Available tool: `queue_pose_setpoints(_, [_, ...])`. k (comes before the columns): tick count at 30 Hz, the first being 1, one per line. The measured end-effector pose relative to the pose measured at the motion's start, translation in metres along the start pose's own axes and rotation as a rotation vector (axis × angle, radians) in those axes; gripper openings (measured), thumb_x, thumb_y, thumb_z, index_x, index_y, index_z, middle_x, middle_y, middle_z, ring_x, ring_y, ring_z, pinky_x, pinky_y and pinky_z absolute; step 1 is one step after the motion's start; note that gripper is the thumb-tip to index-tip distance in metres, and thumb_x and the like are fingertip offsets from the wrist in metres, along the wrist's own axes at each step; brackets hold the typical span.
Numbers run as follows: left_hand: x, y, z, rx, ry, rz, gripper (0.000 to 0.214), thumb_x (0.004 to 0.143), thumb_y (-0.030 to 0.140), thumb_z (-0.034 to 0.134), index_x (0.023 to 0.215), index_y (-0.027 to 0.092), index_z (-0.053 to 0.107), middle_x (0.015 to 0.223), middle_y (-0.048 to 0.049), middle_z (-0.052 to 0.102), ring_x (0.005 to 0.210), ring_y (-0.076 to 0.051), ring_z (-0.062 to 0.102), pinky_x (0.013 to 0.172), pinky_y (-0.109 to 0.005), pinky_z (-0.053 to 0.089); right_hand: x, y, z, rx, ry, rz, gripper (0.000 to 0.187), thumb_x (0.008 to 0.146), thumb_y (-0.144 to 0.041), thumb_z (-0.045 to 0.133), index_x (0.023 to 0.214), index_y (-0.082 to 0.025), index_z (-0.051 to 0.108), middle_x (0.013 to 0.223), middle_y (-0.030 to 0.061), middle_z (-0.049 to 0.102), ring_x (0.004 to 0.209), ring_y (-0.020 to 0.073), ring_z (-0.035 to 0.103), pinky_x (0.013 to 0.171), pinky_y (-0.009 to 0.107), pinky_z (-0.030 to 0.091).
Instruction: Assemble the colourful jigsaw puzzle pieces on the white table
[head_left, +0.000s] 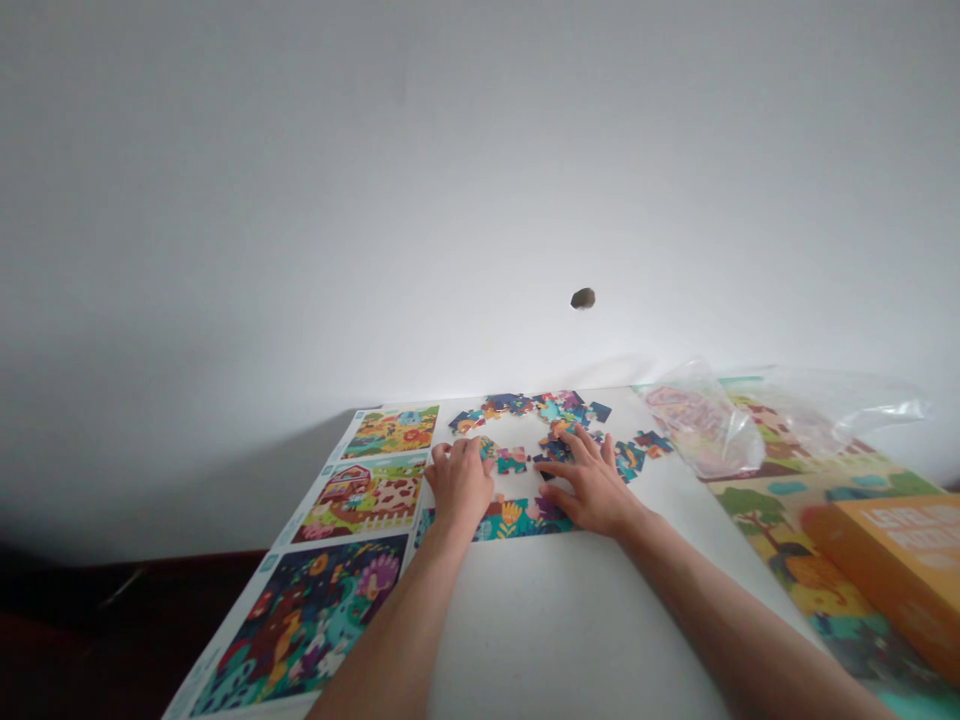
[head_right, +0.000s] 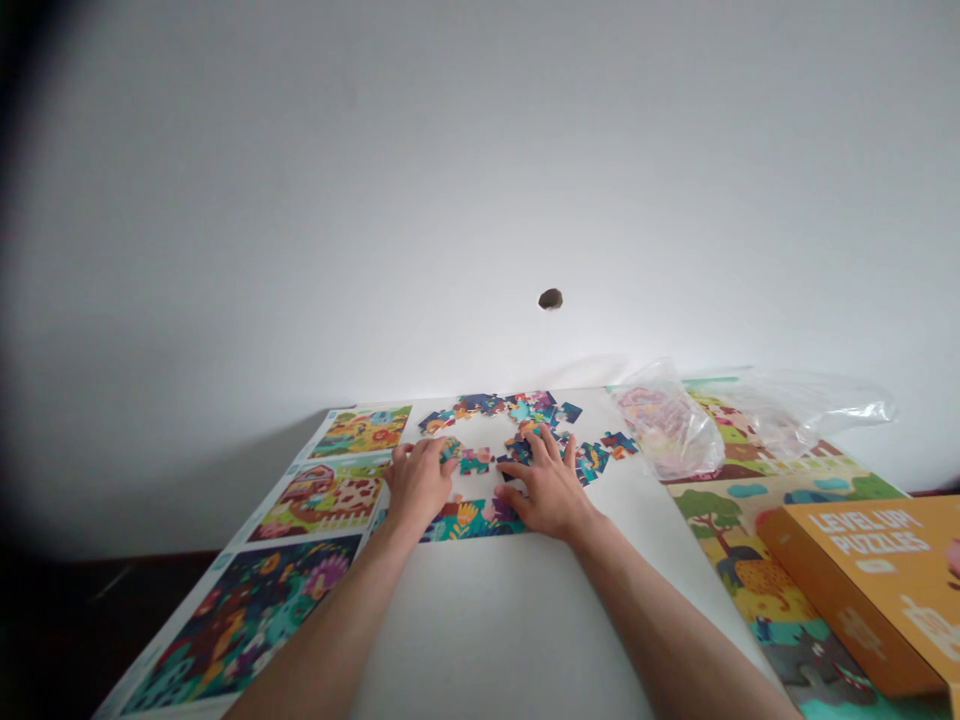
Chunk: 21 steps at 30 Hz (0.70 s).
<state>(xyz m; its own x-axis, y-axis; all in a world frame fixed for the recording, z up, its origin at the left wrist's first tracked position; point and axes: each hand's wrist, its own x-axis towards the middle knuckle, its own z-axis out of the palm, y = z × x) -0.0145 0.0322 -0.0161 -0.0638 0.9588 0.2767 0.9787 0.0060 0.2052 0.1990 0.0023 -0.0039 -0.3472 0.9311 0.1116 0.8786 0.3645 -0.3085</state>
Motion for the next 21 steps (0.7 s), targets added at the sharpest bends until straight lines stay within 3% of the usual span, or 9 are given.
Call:
queue_pose_setpoints(4, [0.003, -0.002, 0.002, -0.046, 0.016, -0.06, 0.04, 0.083, 0.023, 0.057, 0.123, 0.023, 0.06, 0.113, -0.0116, 0.063, 0.11, -0.033, 0.051, 0.087, -0.047, 0.045, 0.0, 0.002, 0.002, 0.014, 0.025, -0.004, 0.041, 0.091, -0.056, 0.048, 0.127, -0.04, 0.06, 0.152, 0.0088, 0.029, 0.141, 0.0406, 0.015, 0.105, 0.072, 0.004])
queue_pose_setpoints(7, [0.006, -0.004, 0.001, -0.194, 0.093, -0.084, 0.043, 0.081, 0.014, 0.055, 0.124, 0.02, 0.057, 0.109, -0.0116, 0.062, 0.104, -0.027, 0.058, 0.09, -0.042, 0.046, 0.001, 0.005, 0.005, 0.023, 0.088, -0.01, 0.038, 0.092, -0.052, 0.049, 0.124, -0.037, 0.063, 0.148, 0.0081, 0.036, 0.14, 0.0384, 0.019, 0.107, 0.07, 0.007])
queue_pose_setpoints(9, [0.006, -0.004, -0.001, -0.369, 0.199, -0.02, 0.039, 0.083, 0.009, 0.05, 0.12, 0.02, 0.058, 0.109, -0.0102, 0.061, 0.102, -0.022, 0.059, 0.091, -0.036, 0.048, 0.003, 0.006, 0.005, 0.039, 0.163, -0.015, 0.036, 0.093, -0.046, 0.048, 0.124, -0.034, 0.063, 0.143, 0.0076, 0.044, 0.137, 0.0346, 0.028, 0.109, 0.066, 0.013])
queue_pose_setpoints(12, [0.003, 0.0, -0.006, -0.619, 0.292, 0.181, 0.03, 0.089, 0.014, 0.046, 0.115, 0.022, 0.058, 0.108, -0.0066, 0.063, 0.096, -0.017, 0.061, 0.087, -0.031, 0.051, 0.005, 0.007, 0.003, 0.112, 0.286, -0.04, 0.037, 0.095, -0.041, 0.046, 0.128, -0.028, 0.059, 0.132, 0.0087, 0.055, 0.123, 0.0277, 0.045, 0.108, 0.051, 0.029])
queue_pose_setpoints(15, [-0.005, 0.01, -0.01, -0.735, 0.192, 0.422, 0.023, 0.092, 0.019, 0.048, 0.111, 0.023, 0.06, 0.105, -0.004, 0.065, 0.087, -0.014, 0.062, 0.083, -0.028, 0.052, 0.005, 0.006, 0.0, 0.244, 0.334, -0.096, 0.042, 0.093, -0.044, 0.051, 0.129, -0.023, 0.057, 0.117, 0.009, 0.064, 0.107, 0.0236, 0.056, 0.094, 0.037, 0.043])
queue_pose_setpoints(17, [-0.011, 0.017, -0.01, -0.782, 0.101, 0.536, 0.024, 0.091, 0.019, 0.049, 0.113, 0.023, 0.06, 0.109, -0.0049, 0.063, 0.089, -0.013, 0.062, 0.084, -0.027, 0.052, 0.004, 0.006, 0.0, 0.34, 0.303, -0.139, 0.036, 0.092, -0.043, 0.053, 0.119, -0.022, 0.063, 0.102, 0.0065, 0.068, 0.091, 0.0199, 0.06, 0.083, 0.03, 0.046])
queue_pose_setpoints(21, [-0.016, 0.022, -0.008, -0.824, 0.031, 0.565, 0.032, 0.088, 0.018, 0.054, 0.12, 0.023, 0.055, 0.112, -0.0065, 0.058, 0.091, -0.015, 0.06, 0.084, -0.03, 0.052, 0.005, 0.012, 0.005, 0.446, 0.32, -0.053, 0.021, 0.089, -0.035, 0.056, 0.096, -0.02, 0.069, 0.07, 0.0004, 0.063, 0.062, 0.014, 0.054, 0.062, 0.025, 0.042])
